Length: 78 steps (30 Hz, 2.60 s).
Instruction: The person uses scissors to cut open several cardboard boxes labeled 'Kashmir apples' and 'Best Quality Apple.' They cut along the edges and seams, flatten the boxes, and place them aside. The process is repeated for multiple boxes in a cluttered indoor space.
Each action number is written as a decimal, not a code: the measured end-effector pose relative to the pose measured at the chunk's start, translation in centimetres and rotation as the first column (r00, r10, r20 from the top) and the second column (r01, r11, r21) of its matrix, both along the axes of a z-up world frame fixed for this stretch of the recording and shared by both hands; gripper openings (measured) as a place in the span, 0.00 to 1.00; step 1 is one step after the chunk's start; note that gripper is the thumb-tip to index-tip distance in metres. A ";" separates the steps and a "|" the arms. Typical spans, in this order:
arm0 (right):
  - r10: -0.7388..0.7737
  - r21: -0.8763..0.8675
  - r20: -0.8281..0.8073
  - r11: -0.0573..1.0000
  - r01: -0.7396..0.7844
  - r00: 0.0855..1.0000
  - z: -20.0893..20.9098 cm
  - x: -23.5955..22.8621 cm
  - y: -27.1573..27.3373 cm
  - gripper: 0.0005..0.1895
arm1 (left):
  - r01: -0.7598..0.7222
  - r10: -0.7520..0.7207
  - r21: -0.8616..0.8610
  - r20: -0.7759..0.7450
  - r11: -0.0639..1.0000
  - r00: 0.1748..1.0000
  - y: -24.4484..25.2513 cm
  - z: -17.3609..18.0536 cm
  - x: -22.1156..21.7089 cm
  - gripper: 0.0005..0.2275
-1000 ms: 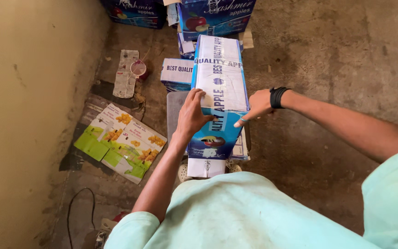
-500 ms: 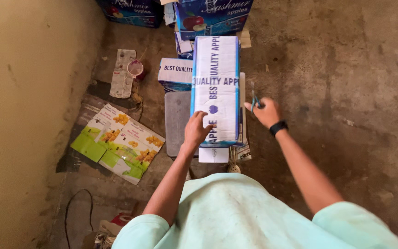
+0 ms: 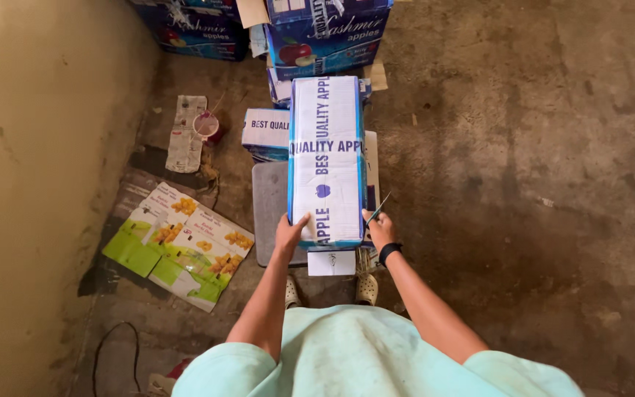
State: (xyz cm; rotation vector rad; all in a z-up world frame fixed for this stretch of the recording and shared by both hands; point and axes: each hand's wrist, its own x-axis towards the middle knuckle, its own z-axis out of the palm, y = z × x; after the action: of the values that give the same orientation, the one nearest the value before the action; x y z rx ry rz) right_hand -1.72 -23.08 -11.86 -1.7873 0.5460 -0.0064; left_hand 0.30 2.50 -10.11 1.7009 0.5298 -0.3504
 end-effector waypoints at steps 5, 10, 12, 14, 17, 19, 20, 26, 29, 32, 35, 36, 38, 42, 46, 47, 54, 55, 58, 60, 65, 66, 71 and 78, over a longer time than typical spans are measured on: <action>0.034 -0.272 0.195 0.962 0.020 0.980 8.3 1.9 0.1 0.26 | -0.062 -0.007 0.204 0.319 0.977 0.948 -0.1 8.5 1.5 0.28; 0.107 -0.510 0.256 0.859 0.041 0.961 23.6 2.4 -1.6 0.25 | -0.049 -0.171 0.395 0.503 0.918 0.847 0.9 23.3 0.6 0.23; 0.137 -0.537 0.152 0.843 -0.034 0.979 29.1 1.8 -1.8 0.27 | -0.147 -0.220 0.445 0.671 0.883 0.708 0.7 28.5 -0.8 0.25; 0.181 -0.533 0.099 0.840 -0.102 0.979 33.5 1.0 -2.3 0.27 | -0.092 -0.225 0.473 0.572 0.876 0.789 0.2 32.6 -2.3 0.29; 0.243 -0.449 0.079 0.875 -0.183 0.967 37.2 1.0 -1.5 0.26 | -0.147 -0.218 0.520 0.576 0.842 0.788 -0.3 36.6 -2.9 0.25; 0.254 -0.471 0.071 0.861 -0.192 0.964 38.5 1.6 -0.8 0.27 | -0.189 -0.210 0.547 0.584 0.815 0.784 -0.3 38.2 -2.4 0.24; 0.242 -0.531 0.056 0.829 -0.176 0.969 38.9 1.9 -0.6 0.28 | -0.183 -0.209 0.561 0.561 0.807 0.801 -0.3 38.7 -2.1 0.24; 0.236 -0.641 -0.043 0.739 -0.208 0.971 39.6 6.0 -1.2 0.33 | -0.125 -0.208 0.662 0.401 0.739 0.892 1.1 38.6 2.0 0.26; 0.294 -0.700 0.010 0.685 -0.203 0.956 36.6 8.6 -0.9 0.33 | -0.136 -0.192 0.690 0.376 0.711 0.907 1.3 35.8 3.9 0.26; 0.262 -0.619 -0.007 0.757 -0.210 0.965 31.0 8.8 0.1 0.31 | -0.120 -0.210 0.671 0.389 0.731 0.897 0.9 31.0 2.8 0.24; 0.223 -0.579 -0.064 0.785 -0.218 0.973 26.8 9.1 0.3 0.28 | -0.194 -0.192 0.570 0.546 0.799 0.815 0.4 27.8 2.4 0.19; 0.186 -0.568 -0.035 0.805 -0.173 0.982 25.9 9.3 0.4 0.27 | -0.229 -0.173 0.524 0.609 0.821 0.774 0.5 27.3 2.5 0.17; 0.110 -0.541 0.010 0.836 -0.088 0.994 24.6 9.1 0.3 0.26 | -0.225 -0.244 0.471 0.741 0.853 0.626 0.4 26.6 1.9 0.15; 0.161 -0.538 0.067 0.837 -0.101 0.985 24.2 8.9 -0.3 0.25 | -0.276 -0.439 0.576 0.791 0.769 0.426 0.4 27.1 1.1 0.10; 0.217 -0.542 0.079 0.828 -0.141 0.973 24.5 8.5 -0.6 0.23 | -0.248 -0.501 0.623 0.761 0.742 0.413 0.7 28.2 0.6 0.11; 0.233 -0.546 0.089 0.825 -0.148 0.968 24.6 8.5 -0.6 0.22 | -0.225 -0.513 0.632 0.750 0.741 0.418 0.9 28.5 0.8 0.11; 0.293 -0.534 0.136 0.826 -0.179 0.946 25.1 6.9 -0.8 0.21 | -0.229 -0.602 0.714 0.688 0.661 0.406 1.5 29.2 -0.8 0.09; 0.307 -0.542 0.143 0.820 -0.185 0.941 25.3 6.7 -0.9 0.21 | -0.192 -0.603 0.718 0.675 0.669 0.425 1.6 29.5 -0.9 0.08; 0.334 -0.562 0.126 0.800 -0.210 0.934 25.7 6.6 -0.7 0.22 | -0.064 -0.651 0.753 0.605 0.655 0.459 2.8 30.9 0.2 0.04; 0.358 -0.571 0.126 0.789 -0.227 0.925 26.0 6.4 -0.7 0.22 | 0.041 -0.727 0.802 0.517 0.596 0.451 3.7 31.9 1.8 0.04; 0.395 -0.565 0.111 0.780 -0.269 0.912 26.5 6.8 -0.6 0.21 | 0.322 -0.872 0.859 0.247 0.399 0.424 5.3 34.3 6.4 0.04; 0.407 -0.571 0.121 0.774 -0.272 0.906 26.5 6.8 -0.5 0.21 | 0.342 -0.894 0.870 0.210 0.355 0.396 5.3 34.6 6.9 0.04; 0.466 -0.641 0.123 0.711 -0.288 0.876 26.1 6.9 -0.9 0.23 | 0.427 -0.940 0.874 0.090 0.234 0.329 4.5 35.3 8.3 0.05; 0.487 -0.642 0.080 0.692 -0.329 0.870 26.5 7.1 -0.9 0.22 | 0.452 -0.972 0.892 -0.077 0.033 0.223 4.2 35.3 9.7 0.03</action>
State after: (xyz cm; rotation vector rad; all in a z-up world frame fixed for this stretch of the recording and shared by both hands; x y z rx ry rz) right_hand 5.37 -23.97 14.65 -2.4792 -0.0830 -0.1040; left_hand 10.02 6.75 25.17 2.7644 -1.1216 -0.3405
